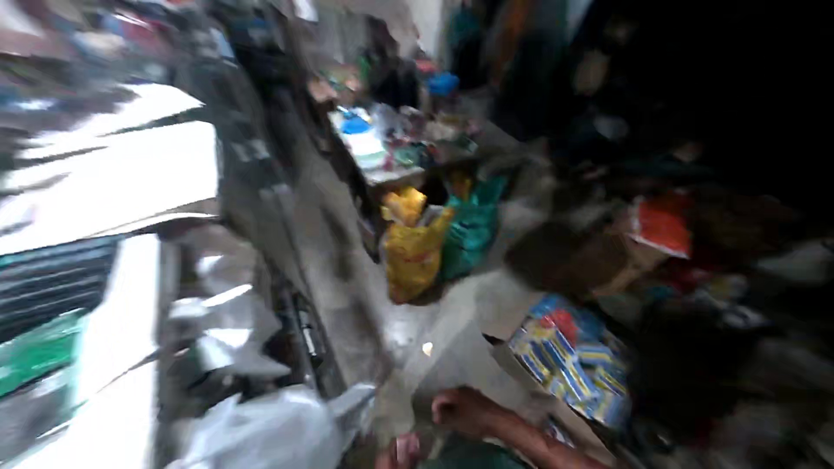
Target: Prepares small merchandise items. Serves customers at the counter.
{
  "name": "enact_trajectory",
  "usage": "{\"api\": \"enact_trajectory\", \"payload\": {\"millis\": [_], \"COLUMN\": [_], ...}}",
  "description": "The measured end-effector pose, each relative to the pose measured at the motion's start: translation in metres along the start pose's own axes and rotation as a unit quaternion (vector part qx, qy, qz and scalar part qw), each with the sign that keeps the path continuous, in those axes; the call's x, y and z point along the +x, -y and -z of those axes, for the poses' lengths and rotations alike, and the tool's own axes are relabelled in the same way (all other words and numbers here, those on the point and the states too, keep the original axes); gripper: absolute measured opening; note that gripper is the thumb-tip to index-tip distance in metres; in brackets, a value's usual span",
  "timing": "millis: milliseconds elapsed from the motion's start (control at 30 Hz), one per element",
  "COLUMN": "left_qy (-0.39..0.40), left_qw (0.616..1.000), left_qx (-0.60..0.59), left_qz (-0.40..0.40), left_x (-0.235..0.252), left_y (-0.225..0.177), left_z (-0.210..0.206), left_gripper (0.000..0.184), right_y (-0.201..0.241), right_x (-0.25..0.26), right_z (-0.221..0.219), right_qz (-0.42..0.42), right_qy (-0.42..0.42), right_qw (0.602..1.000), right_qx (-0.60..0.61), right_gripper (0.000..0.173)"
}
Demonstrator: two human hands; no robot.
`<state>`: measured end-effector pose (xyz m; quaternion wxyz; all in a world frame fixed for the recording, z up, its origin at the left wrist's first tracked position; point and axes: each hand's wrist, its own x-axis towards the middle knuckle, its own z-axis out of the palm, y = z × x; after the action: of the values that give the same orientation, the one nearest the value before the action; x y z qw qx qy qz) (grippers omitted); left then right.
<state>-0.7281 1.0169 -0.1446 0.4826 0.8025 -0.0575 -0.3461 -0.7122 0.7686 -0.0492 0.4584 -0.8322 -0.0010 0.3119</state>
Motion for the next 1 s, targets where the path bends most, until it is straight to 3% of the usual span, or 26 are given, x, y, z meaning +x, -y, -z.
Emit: {"api": "enact_trajectory", "payload": {"millis": [67, 200, 300, 400, 600, 733, 867, 933, 1000], "left_qy": [0.066, 0.145, 0.180, 0.194, 0.258, 0.324, 0.350, 0.337, 0.296], "left_qw": [0.997, 0.985, 0.972, 0.967, 0.946, 0.927, 0.913, 0.905, 0.890], "left_qx": [-0.018, 0.044, 0.008, 0.006, 0.006, 0.010, 0.060, 0.095, 0.095], "left_qz": [-0.019, -0.077, -0.151, -0.166, -0.199, -0.191, -0.201, -0.242, -0.334], "left_x": [0.045, 0.129, 0.199, 0.276, 0.423, 0.488, 0.564, 0.610, 0.662], "left_y": [-0.047, -0.151, -0.214, -0.279, -0.390, -0.458, -0.515, -0.544, -0.573], "left_z": [-0.028, -0.061, -0.088, -0.110, -0.143, -0.176, -0.233, -0.267, -0.309], "left_gripper": [0.036, 0.043, 0.036, 0.037, 0.032, 0.036, 0.038, 0.039, 0.035], "right_y": [-0.037, -0.081, -0.105, -0.135, -0.179, -0.201, -0.242, -0.273, -0.313], "right_x": [-0.020, -0.026, -0.012, 0.007, 0.037, 0.029, 0.026, 0.028, 0.032], "right_z": [0.045, 0.113, 0.158, 0.233, 0.380, 0.442, 0.512, 0.559, 0.617], "right_qz": [-0.041, -0.071, -0.036, -0.019, -0.067, -0.061, -0.177, -0.205, -0.218], "right_qy": [-0.082, -0.164, -0.284, -0.388, -0.453, -0.470, -0.505, -0.521, -0.538], "right_qw": [0.995, 0.973, 0.936, 0.894, 0.851, 0.820, 0.808, 0.801, 0.794], "right_qx": [0.040, 0.146, 0.206, 0.221, 0.257, 0.322, 0.247, 0.213, 0.183], "right_gripper": [0.032, 0.043, 0.027, 0.019, 0.018, 0.017, 0.025, 0.028, 0.031]}}
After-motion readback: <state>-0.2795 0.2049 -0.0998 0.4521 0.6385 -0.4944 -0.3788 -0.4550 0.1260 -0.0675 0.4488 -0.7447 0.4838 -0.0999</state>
